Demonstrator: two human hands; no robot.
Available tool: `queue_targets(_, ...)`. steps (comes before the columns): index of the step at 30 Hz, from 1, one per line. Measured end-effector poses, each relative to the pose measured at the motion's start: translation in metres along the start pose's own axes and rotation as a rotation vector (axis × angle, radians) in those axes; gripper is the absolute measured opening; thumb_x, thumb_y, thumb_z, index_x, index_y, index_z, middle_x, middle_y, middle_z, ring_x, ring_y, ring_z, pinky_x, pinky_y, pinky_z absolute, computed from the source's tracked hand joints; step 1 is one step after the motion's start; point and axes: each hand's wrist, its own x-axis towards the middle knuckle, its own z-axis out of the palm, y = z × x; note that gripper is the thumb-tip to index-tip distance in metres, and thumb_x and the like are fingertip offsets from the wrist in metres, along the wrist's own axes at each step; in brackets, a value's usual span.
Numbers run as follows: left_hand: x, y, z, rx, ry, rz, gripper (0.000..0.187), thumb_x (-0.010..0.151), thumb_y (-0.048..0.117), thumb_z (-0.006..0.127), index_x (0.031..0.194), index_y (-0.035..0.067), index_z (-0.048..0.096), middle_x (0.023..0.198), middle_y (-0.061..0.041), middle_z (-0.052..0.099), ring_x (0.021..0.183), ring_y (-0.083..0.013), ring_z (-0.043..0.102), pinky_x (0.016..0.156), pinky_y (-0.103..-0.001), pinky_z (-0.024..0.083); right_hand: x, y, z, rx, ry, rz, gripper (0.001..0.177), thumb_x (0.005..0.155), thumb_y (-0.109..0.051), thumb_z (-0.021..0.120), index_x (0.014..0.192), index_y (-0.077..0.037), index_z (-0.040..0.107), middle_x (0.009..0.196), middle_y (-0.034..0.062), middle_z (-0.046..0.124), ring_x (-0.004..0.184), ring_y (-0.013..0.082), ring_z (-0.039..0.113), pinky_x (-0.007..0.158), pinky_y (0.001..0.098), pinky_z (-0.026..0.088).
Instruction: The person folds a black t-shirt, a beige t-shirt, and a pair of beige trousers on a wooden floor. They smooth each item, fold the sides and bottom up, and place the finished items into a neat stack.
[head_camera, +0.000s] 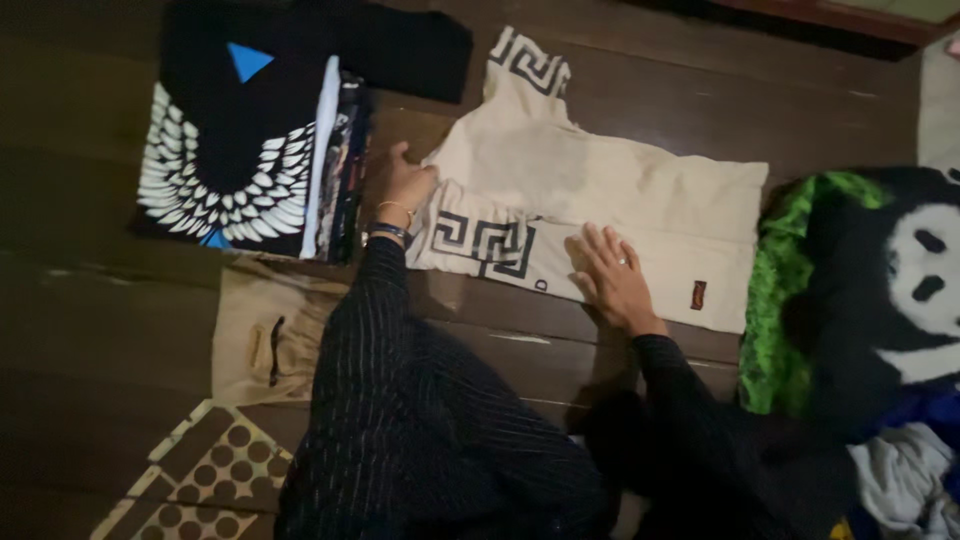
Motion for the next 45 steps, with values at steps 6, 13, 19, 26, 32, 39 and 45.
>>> queue_targets(6, 0.012, -0.023, 0.014, -0.218, 0.077, -0.088, 0.049, 0.076, 0.010, 0.085, 0.122, 0.001, 0.070, 0.115, -0.015, 0.074, 0.103, -0.0246, 0.070, 0.092, -0.033, 0.053, -0.003, -0.007, -0.002, -0.070, 0.071, 0.008, 0.058, 0.101, -0.048, 0.050, 0.156, -0.029, 0.042, 0.167, 0.0045, 0.032, 0.153, 0.0329, 0.030, 0.120, 0.0539, 0.024)
queue_targets(13, 0.026, -0.035, 0.045, -0.521, 0.241, -0.034, 0.043, 0.078, 0.002, 0.074, 0.121, 0.005, 0.070, 0.111, -0.012, 0.078, 0.100, -0.0268, 0.075, 0.089, -0.035, 0.058, -0.001, -0.005, -0.005, -0.075, 0.081, -0.023, 0.061, 0.102, -0.051, 0.048, 0.158, -0.028, 0.040, 0.168, 0.0054, 0.031, 0.152, 0.0330, 0.030, 0.118, 0.0547, 0.026)
queue_targets(19, -0.019, 0.032, 0.009, 0.535, 0.441, 0.248, 0.057, 0.061, 0.014, 0.084, 0.117, 0.011, 0.075, 0.124, -0.026, 0.067, 0.102, -0.0492, 0.064, 0.080, -0.054, 0.056, -0.003, -0.004, -0.003, -0.068, 0.071, -0.024, 0.063, 0.102, -0.053, 0.047, 0.158, -0.028, 0.039, 0.168, 0.0055, 0.030, 0.152, 0.0324, 0.030, 0.119, 0.0543, 0.024)
queue_targets(26, -0.015, 0.068, 0.011, 0.087, -0.016, 0.133, 0.038, 0.092, 0.008, 0.064, 0.130, 0.011, 0.068, 0.103, -0.013, 0.077, 0.086, -0.0251, 0.076, 0.076, -0.037, 0.061, 0.011, 0.031, 0.001, 0.290, 0.097, 0.263, 0.036, 0.101, -0.030, 0.058, 0.136, -0.021, 0.062, 0.151, 0.0011, 0.056, 0.143, 0.0224, 0.050, 0.117, 0.0529, 0.029)
queue_targets(32, 0.018, 0.036, 0.033, 0.101, -0.025, 0.383, 0.036, 0.087, 0.011, 0.076, 0.122, 0.007, 0.071, 0.122, -0.021, 0.072, 0.100, -0.0350, 0.075, 0.085, -0.039, 0.060, 0.039, 0.087, -0.009, 0.236, 0.455, 0.516, 0.036, 0.101, -0.019, 0.066, 0.134, -0.007, 0.063, 0.146, 0.0200, 0.052, 0.127, 0.0381, 0.054, 0.113, 0.0532, 0.036)
queue_targets(39, 0.048, 0.039, 0.050, 0.312, 0.155, 0.333, 0.042, 0.085, 0.011, 0.072, 0.126, 0.005, 0.069, 0.117, -0.028, 0.071, 0.108, -0.0443, 0.069, 0.093, -0.045, 0.054, 0.103, 0.117, -0.015, 0.110, 0.413, 0.348, 0.053, 0.091, -0.006, 0.063, 0.144, -0.008, 0.057, 0.155, 0.0200, 0.050, 0.120, 0.0473, 0.053, 0.106, 0.0521, 0.043)
queue_targets(45, 0.067, 0.066, 0.069, 0.010, -0.127, -0.090, 0.057, 0.083, 0.015, 0.075, 0.129, -0.010, 0.054, 0.080, -0.020, 0.072, 0.069, -0.0283, 0.068, 0.058, -0.037, 0.051, 0.127, 0.121, -0.015, 0.230, 0.397, 0.399, 0.046, 0.085, 0.001, 0.056, 0.129, -0.008, 0.063, 0.140, 0.0238, 0.055, 0.113, 0.0469, 0.059, 0.094, 0.0517, 0.052)
